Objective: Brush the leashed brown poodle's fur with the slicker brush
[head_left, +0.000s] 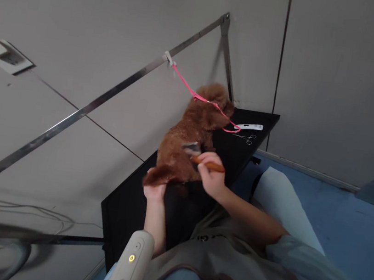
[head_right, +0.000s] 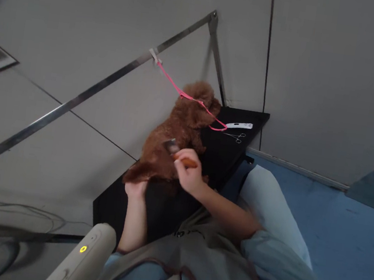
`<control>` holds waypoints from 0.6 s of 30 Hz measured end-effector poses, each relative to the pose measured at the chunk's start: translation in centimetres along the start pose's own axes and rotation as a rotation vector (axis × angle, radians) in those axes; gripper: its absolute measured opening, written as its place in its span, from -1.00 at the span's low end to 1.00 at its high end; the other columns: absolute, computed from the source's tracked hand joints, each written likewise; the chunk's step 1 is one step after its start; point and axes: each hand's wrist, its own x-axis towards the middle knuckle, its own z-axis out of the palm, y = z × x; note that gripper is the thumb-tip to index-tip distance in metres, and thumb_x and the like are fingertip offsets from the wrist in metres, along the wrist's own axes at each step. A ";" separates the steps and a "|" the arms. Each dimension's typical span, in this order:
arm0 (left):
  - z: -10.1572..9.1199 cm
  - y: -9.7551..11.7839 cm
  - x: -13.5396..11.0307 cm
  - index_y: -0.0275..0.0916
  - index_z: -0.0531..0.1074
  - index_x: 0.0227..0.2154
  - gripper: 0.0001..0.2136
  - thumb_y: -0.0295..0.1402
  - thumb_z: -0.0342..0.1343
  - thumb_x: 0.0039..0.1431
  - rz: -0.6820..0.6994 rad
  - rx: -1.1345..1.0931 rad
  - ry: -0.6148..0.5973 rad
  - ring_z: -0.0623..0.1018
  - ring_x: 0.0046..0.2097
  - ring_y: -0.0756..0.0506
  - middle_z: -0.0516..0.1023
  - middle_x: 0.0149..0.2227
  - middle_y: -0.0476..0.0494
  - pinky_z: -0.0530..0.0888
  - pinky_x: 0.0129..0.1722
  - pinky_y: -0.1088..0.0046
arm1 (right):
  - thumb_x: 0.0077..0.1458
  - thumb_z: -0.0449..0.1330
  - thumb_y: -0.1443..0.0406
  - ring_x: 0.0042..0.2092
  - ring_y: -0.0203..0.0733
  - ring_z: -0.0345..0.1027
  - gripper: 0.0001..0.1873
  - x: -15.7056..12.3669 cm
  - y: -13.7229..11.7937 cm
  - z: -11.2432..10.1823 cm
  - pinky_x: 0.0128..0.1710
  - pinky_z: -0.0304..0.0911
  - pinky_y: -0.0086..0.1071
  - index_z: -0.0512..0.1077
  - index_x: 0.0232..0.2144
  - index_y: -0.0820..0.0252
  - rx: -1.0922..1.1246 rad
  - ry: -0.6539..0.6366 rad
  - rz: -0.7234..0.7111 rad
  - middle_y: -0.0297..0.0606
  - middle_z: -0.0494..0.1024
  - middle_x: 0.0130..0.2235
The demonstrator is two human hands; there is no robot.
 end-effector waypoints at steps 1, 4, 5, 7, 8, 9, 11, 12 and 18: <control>0.0 -0.1 -0.2 -0.21 0.27 -0.52 -0.78 -0.26 -0.08 0.20 0.026 -0.023 0.027 0.49 -0.13 -0.08 0.51 -0.38 -0.05 0.36 0.03 0.24 | 0.09 0.22 0.25 -0.17 -0.12 0.41 -0.91 -0.1 0.0 0.0 -0.07 0.32 -0.18 0.36 -0.36 0.07 0.029 -0.143 0.025 -0.25 0.49 -0.26; 0.2 -0.5 -1.0 -0.21 0.28 -0.51 -0.80 -0.25 -0.02 0.16 0.027 -0.105 0.047 0.50 -0.10 -0.11 0.53 -0.37 -0.07 0.38 0.01 0.23 | 0.12 0.18 0.24 -0.22 -0.12 0.43 -0.93 -0.2 0.1 0.0 -0.14 0.36 -0.22 0.38 -0.32 0.08 0.043 -0.286 0.173 -0.24 0.50 -0.28; 0.2 -0.6 -1.3 -0.21 0.30 -0.49 -0.81 -0.24 -0.03 0.16 0.012 -0.118 0.048 0.50 -0.08 -0.12 0.54 -0.33 -0.08 0.39 0.01 0.20 | 0.13 0.17 0.24 -0.21 -0.13 0.42 -0.93 0.0 0.1 -0.1 -0.13 0.35 -0.21 0.37 -0.32 0.08 0.009 -0.156 0.176 -0.24 0.49 -0.28; 0.1 -0.9 -1.9 -0.19 0.37 -0.43 -0.83 -0.25 -0.05 0.17 -0.036 -0.129 0.052 0.49 -0.02 -0.15 0.57 -0.25 -0.10 0.40 0.00 0.17 | 0.13 0.17 0.25 -0.19 -0.14 0.40 -0.94 0.1 0.3 -0.3 -0.08 0.32 -0.19 0.35 -0.34 0.08 -0.041 0.101 0.092 -0.25 0.46 -0.26; 0.0 -1.1 -2.3 -0.17 0.40 -0.39 -0.82 -0.25 -0.05 0.18 -0.062 -0.125 0.057 0.49 0.00 -0.15 0.57 -0.21 -0.10 0.40 0.01 0.16 | 0.11 0.18 0.26 -0.17 -0.14 0.39 -0.93 0.1 0.3 -0.3 -0.06 0.32 -0.18 0.34 -0.35 0.09 -0.037 0.093 0.045 -0.25 0.46 -0.25; -0.1 -1.2 -2.7 -0.17 0.42 -0.37 -0.82 -0.26 -0.06 0.19 -0.076 -0.116 0.070 0.49 0.00 -0.15 0.57 -0.20 -0.10 0.40 0.02 0.17 | 0.10 0.19 0.27 -0.16 -0.13 0.40 -0.93 0.1 0.2 -0.4 -0.05 0.32 -0.17 0.35 -0.34 0.09 -0.013 -0.021 0.025 -0.25 0.47 -0.25; -0.2 -1.5 -3.5 -0.16 0.44 -0.37 -0.79 -0.26 -0.07 0.22 -0.075 -0.095 0.104 0.51 -0.01 -0.13 0.58 -0.20 -0.09 0.41 0.00 0.21 | 0.11 0.19 0.28 -0.19 -0.13 0.42 -0.94 -0.1 0.2 -0.6 -0.11 0.35 -0.19 0.37 -0.32 0.11 0.047 -0.307 0.089 -0.24 0.49 -0.26; -0.2 -1.7 -4.1 -0.16 0.45 -0.38 -0.78 -0.26 -0.08 0.23 -0.066 -0.085 0.122 0.52 -0.03 -0.13 0.59 -0.22 -0.08 0.43 -0.03 0.24 | 0.12 0.17 0.27 -0.21 -0.14 0.43 -0.93 -0.1 0.3 -0.7 -0.15 0.37 -0.20 0.38 -0.31 0.12 0.055 -0.353 0.147 -0.24 0.49 -0.27; 2.1 -2.2 -7.6 -0.04 0.50 -0.18 -0.71 -0.14 -0.12 0.32 -0.021 -0.023 0.161 0.51 0.01 -0.08 0.59 -0.08 0.00 0.42 0.01 0.31 | 0.11 0.20 0.22 -0.12 -0.14 0.40 -0.87 -0.3 0.7 -1.4 -0.03 0.32 -0.17 0.34 -0.29 0.10 0.022 -0.076 0.136 -0.23 0.48 -0.20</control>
